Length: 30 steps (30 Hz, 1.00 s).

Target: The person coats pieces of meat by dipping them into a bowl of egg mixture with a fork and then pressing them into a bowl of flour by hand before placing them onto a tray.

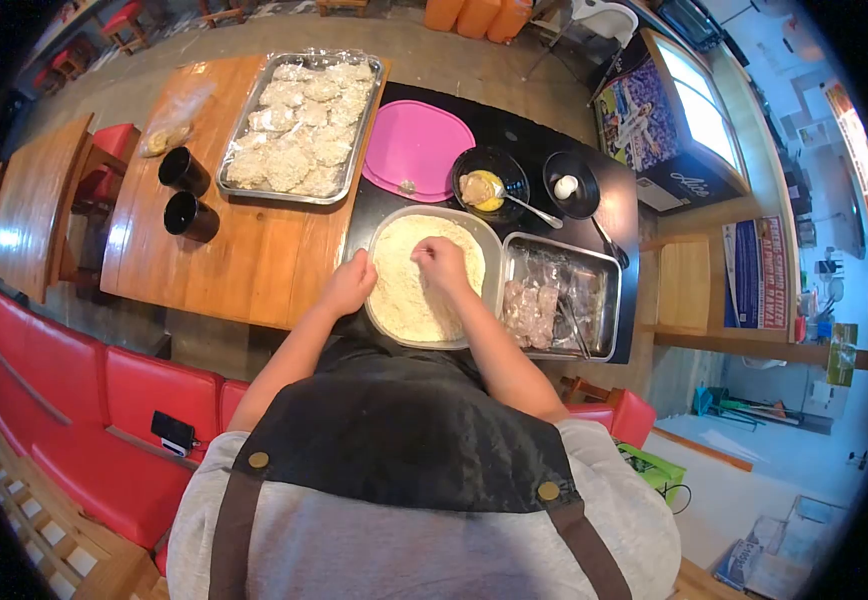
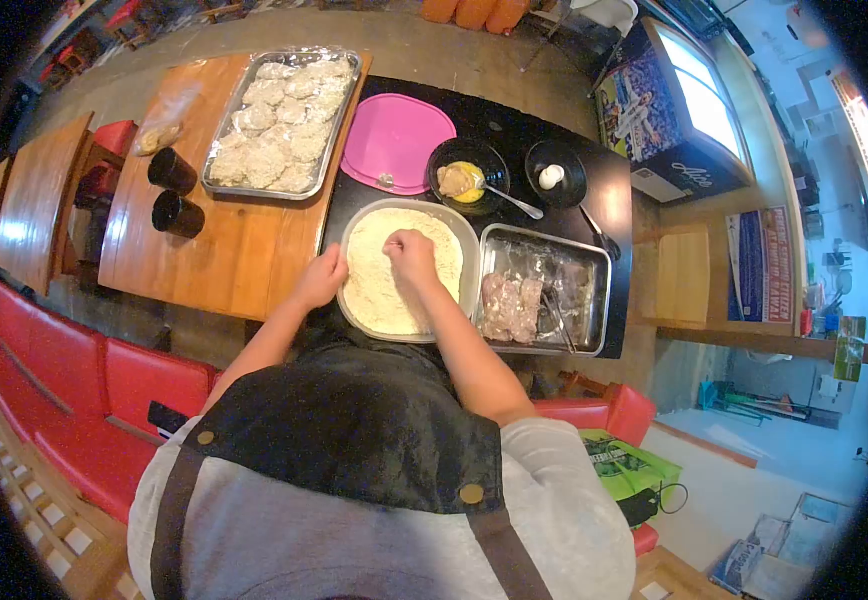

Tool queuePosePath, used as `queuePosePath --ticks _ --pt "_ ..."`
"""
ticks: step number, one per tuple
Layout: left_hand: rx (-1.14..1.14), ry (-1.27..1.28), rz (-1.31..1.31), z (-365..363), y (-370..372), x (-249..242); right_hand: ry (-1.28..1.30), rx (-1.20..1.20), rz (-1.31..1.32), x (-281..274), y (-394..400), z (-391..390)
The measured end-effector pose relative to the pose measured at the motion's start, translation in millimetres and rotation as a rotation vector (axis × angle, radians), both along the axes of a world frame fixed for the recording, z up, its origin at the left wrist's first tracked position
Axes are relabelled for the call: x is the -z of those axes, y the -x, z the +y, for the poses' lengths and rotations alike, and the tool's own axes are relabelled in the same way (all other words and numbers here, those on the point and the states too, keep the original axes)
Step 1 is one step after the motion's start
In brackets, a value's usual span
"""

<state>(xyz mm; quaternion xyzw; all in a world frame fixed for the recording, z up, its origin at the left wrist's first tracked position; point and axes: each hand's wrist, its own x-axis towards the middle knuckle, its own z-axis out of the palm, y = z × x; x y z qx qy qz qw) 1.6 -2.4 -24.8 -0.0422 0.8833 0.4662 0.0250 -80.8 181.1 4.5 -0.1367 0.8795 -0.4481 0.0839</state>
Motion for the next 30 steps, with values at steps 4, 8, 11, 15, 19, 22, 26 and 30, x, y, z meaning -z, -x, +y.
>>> queuePosePath --ticks 4,8,11,15,19,22,26,30 --pt "0.008 0.008 -0.042 1.1 -1.1 -4.0 -0.117 -0.054 -0.077 -3.4 11.5 -10.2" --pt "-0.007 0.028 -0.054 1.7 -1.1 -7.6 -0.159 -0.197 -0.186 -23.5 -2.2 2.9" --pt "-0.012 -0.024 -0.018 4.2 -2.9 1.4 -0.055 -0.198 0.037 12.3 -39.4 4.0" --pt "-0.001 -0.011 0.003 2.1 -4.0 -3.8 -0.157 -0.167 -0.411 -11.4 -27.8 27.4" --pt "-0.002 -0.002 0.065 2.1 -1.7 3.3 -0.717 0.045 -0.105 12.0 -42.9 65.0" --pt "0.008 -0.043 0.026 1.6 -0.9 1.6 -0.674 -0.071 -0.25 21.3 -36.8 59.4" --pt "0.021 -0.021 -0.059 0.0 -0.3 -9.9 -0.31 -0.023 -0.473 -22.5 -20.6 43.5" --pt "0.009 -0.001 0.009 1.8 -2.6 -4.1 -0.302 -0.033 -0.131 -34.3 -3.1 32.8"
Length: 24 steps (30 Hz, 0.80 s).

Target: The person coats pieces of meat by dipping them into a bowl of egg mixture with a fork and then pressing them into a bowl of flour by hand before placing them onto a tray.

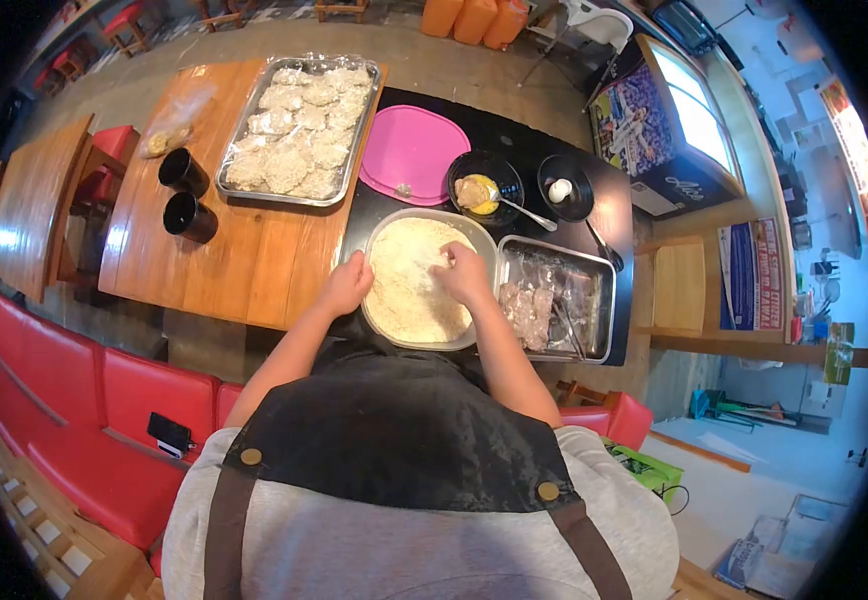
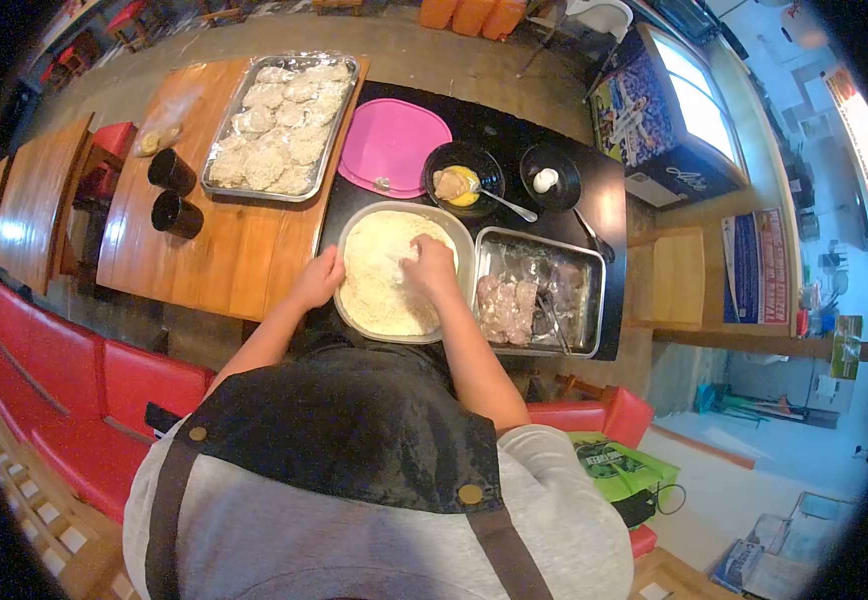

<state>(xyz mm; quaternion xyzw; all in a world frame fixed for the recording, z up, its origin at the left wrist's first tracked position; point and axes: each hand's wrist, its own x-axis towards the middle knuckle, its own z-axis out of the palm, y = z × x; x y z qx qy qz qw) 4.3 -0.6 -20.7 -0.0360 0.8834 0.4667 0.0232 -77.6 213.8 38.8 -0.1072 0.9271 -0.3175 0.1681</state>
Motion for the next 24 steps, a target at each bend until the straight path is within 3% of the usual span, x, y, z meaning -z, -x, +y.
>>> queuePosePath --ticks 3,7,9,10,12,13,15,20,22,23,24 --pt "-0.004 0.015 -0.032 -0.5 1.1 -6.3 -0.1 -0.027 0.123 17.9 11.4 -9.0" --pt "0.0 -0.003 -0.057 -0.4 1.9 -3.8 -0.086 0.056 0.022 21.6 9.1 -16.1" --pt "0.002 -0.005 -0.066 -0.3 0.5 -1.4 0.358 0.063 -0.622 11.0 11.6 -12.0" --pt "-0.005 -0.01 -0.075 -0.5 2.2 -1.0 0.356 0.061 -0.618 19.2 12.5 -11.0" --pt "-0.007 -0.021 -0.056 -0.7 3.4 1.8 0.097 -0.02 0.001 25.0 5.8 -14.1" --pt "-0.002 -0.029 -0.042 -1.1 1.1 4.5 0.095 -0.023 -0.007 19.6 5.5 -15.3" --pt "-0.005 -0.012 -0.045 -1.7 0.9 8.7 -0.005 -0.165 0.232 -6.4 4.6 -17.5" --pt "-0.009 -0.007 -0.033 -1.7 0.5 5.6 0.062 -0.273 0.163 -28.6 -6.5 -9.2" --pt "-0.001 -0.039 -0.057 -1.5 0.7 1.0 0.202 -0.171 -0.182 -14.6 -4.9 8.0" --pt "-0.007 -0.038 -0.056 -1.6 1.4 -0.3 0.202 -0.177 -0.182 -6.6 -4.2 16.5" --pt "-0.004 -0.02 -0.048 -1.6 1.3 -0.6 -0.013 -0.157 -0.122 4.2 -5.0 25.8"
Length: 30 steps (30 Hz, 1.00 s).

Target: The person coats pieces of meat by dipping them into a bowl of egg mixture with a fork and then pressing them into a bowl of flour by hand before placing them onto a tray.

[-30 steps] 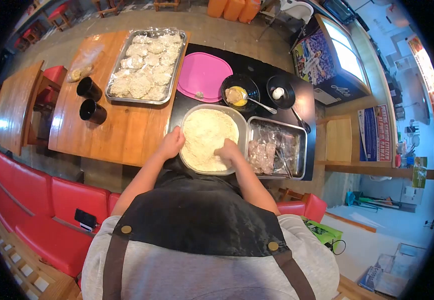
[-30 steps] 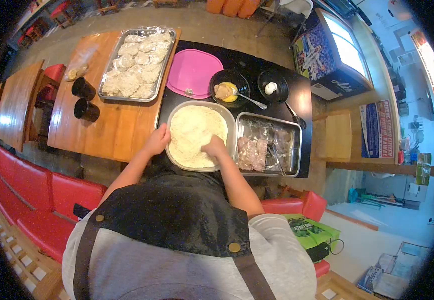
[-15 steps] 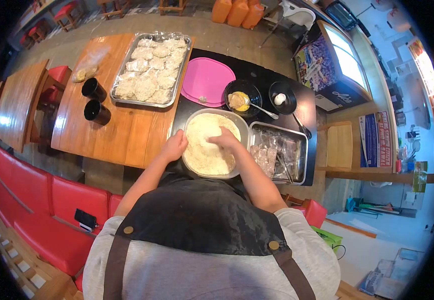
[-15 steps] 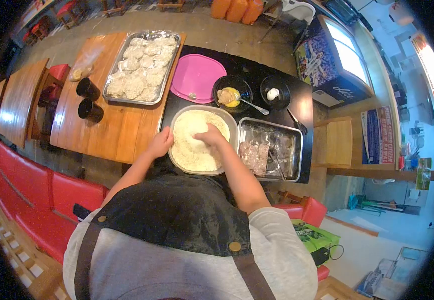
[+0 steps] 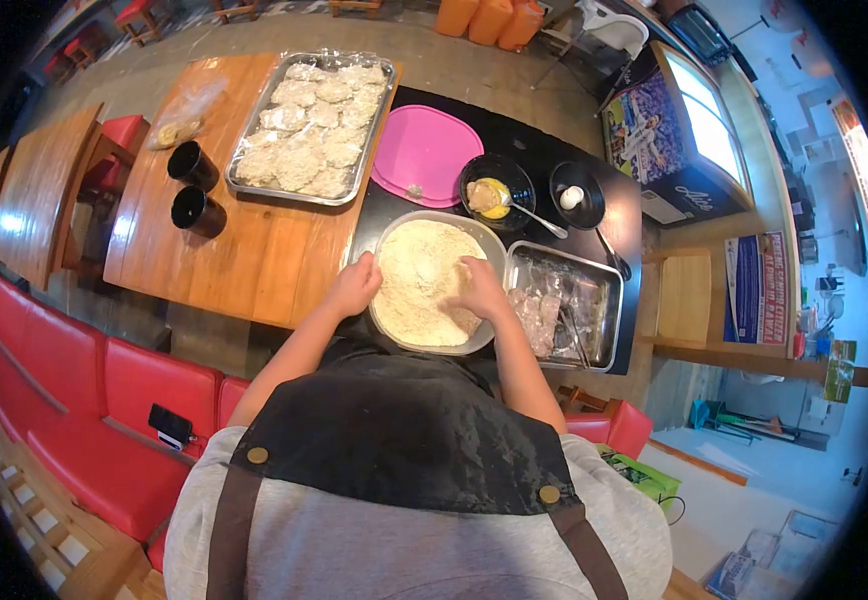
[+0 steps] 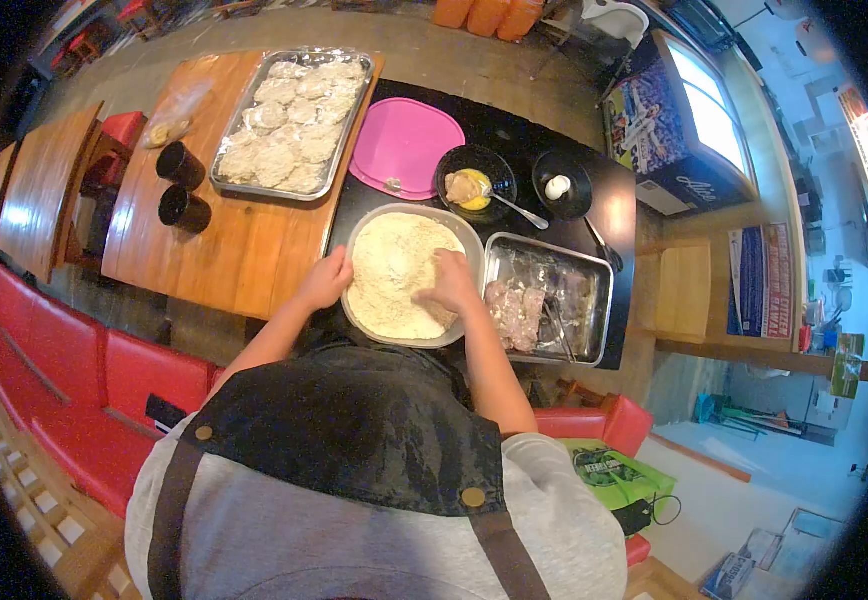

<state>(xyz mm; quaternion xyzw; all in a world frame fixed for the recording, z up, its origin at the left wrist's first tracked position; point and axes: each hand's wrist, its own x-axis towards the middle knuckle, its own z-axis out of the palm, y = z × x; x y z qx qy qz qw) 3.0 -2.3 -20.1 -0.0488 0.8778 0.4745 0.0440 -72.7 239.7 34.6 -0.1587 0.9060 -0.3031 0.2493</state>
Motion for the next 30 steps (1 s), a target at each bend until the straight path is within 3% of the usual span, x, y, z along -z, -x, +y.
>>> queuePosePath --ticks 2,6,8,12,14,15,17,18,23,25,29,30 --pt "0.012 0.018 0.002 0.9 -1.9 2.2 -0.279 -0.049 0.128 35.1 -9.8 11.8" --pt "0.013 -0.013 0.005 -0.2 1.1 7.3 -0.251 0.033 -0.023 48.6 -8.3 4.6" --pt "0.012 -0.021 0.022 -0.1 3.0 6.0 -0.149 0.093 -0.285 49.8 2.2 7.4" --pt "0.0 -0.014 0.039 0.0 -1.5 7.4 0.039 0.163 -0.213 13.4 4.9 -0.7" --pt "0.003 -0.01 0.062 1.9 0.1 7.7 0.289 0.068 -0.025 3.9 9.8 -10.0" --pt "0.004 -0.019 0.044 1.6 0.9 7.5 0.289 0.068 -0.025 6.1 15.4 -13.5" --pt "-0.001 -0.022 0.027 -0.7 0.3 6.4 0.394 0.12 -0.127 11.2 23.1 -24.4" --pt "0.003 -0.006 0.022 -0.3 0.2 2.5 0.469 0.27 -0.316 -11.0 18.1 -37.9" --pt "-0.006 -0.006 0.069 0.7 0.0 4.6 0.428 0.25 -0.402 13.8 17.7 -54.9" --pt "-0.001 0.012 0.001 0.6 -0.3 -0.8 0.284 0.072 -0.268 11.6 23.2 -51.9" --pt "-0.005 0.014 -0.004 0.3 -2.2 -0.4 0.198 0.006 -0.323 22.5 -7.1 -44.9" --pt "-0.007 0.004 0.02 0.5 -1.6 1.6 0.201 -0.017 -0.199 22.8 -13.4 -44.0"
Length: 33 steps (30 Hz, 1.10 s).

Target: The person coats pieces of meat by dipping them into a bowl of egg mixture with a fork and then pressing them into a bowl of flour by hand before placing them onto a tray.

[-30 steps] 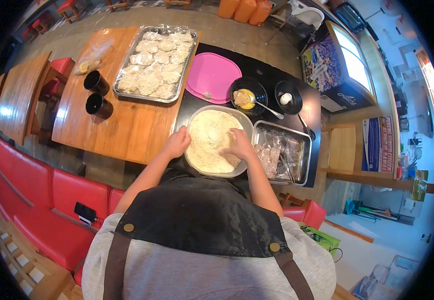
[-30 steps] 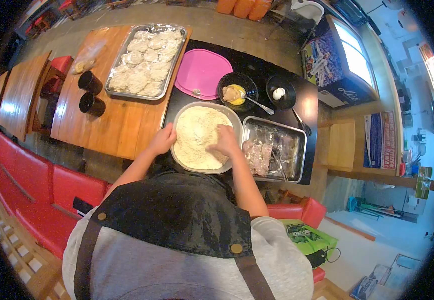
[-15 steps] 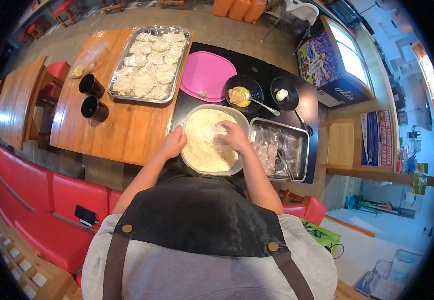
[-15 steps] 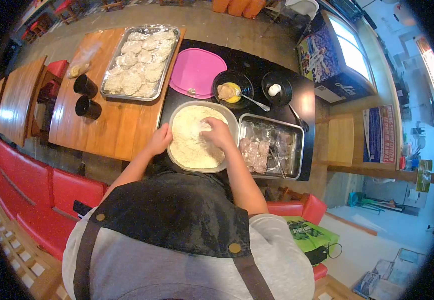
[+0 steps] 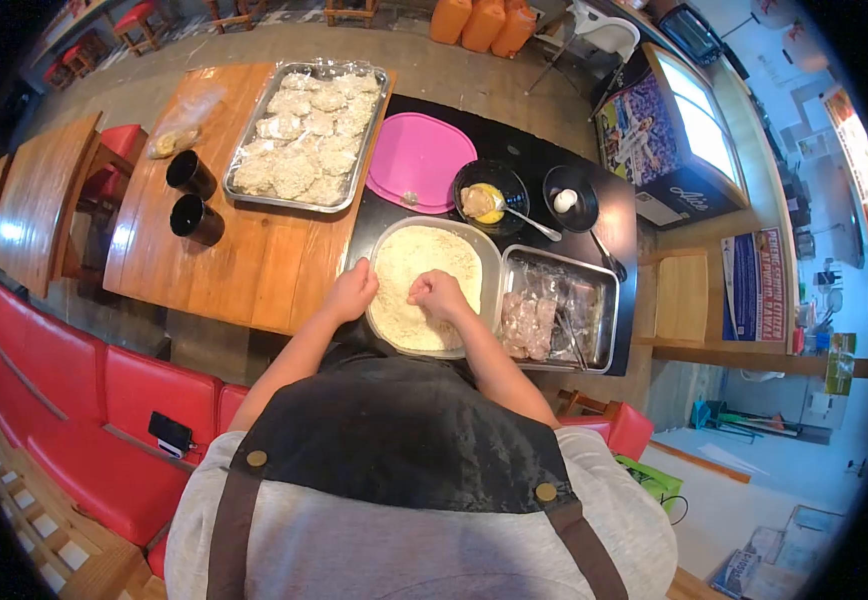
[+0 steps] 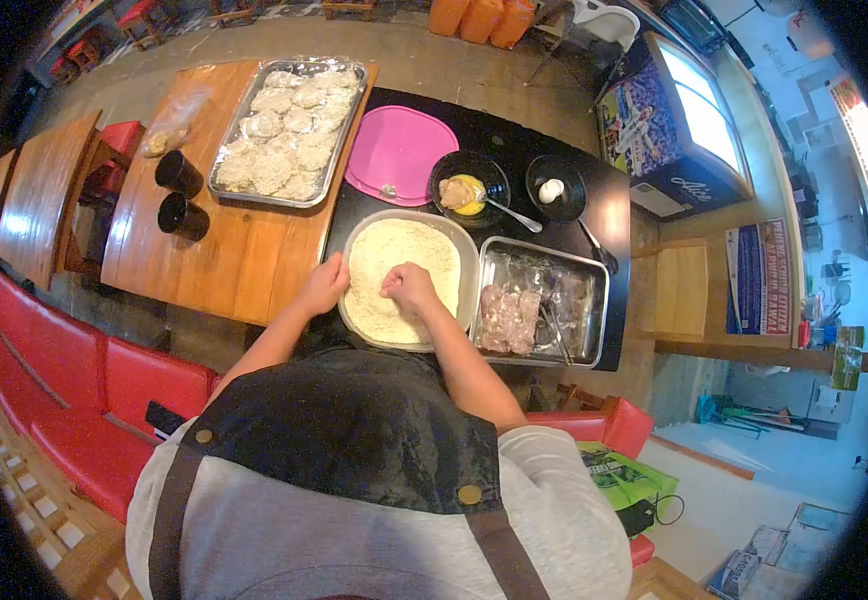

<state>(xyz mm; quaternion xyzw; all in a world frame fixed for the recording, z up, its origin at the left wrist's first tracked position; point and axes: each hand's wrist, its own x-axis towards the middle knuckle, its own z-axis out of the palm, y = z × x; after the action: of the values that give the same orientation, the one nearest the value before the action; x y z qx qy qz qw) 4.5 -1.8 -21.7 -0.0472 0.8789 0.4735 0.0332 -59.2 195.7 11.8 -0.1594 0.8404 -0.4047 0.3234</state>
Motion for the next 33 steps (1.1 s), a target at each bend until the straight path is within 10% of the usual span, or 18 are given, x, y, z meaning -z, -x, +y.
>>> queuePosePath --ticks 5,11,16,28,33 --pt "0.004 -0.006 0.027 -1.0 1.5 -0.1 0.036 0.044 -0.102 16.8 -10.8 32.1" --pt "0.014 -0.031 -0.039 -0.3 0.1 7.0 -0.571 0.046 0.46 26.9 -37.9 47.4" --pt "-0.01 0.018 0.008 0.7 0.4 -3.3 -0.285 0.046 -0.008 17.0 5.2 46.1" --pt "0.0 -0.001 -0.001 0.7 0.4 -4.4 -0.022 0.001 0.415 17.2 25.9 -18.6" --pt "0.008 0.036 -0.027 -0.2 1.3 -11.6 -0.008 0.118 0.065 -6.4 43.4 6.9"
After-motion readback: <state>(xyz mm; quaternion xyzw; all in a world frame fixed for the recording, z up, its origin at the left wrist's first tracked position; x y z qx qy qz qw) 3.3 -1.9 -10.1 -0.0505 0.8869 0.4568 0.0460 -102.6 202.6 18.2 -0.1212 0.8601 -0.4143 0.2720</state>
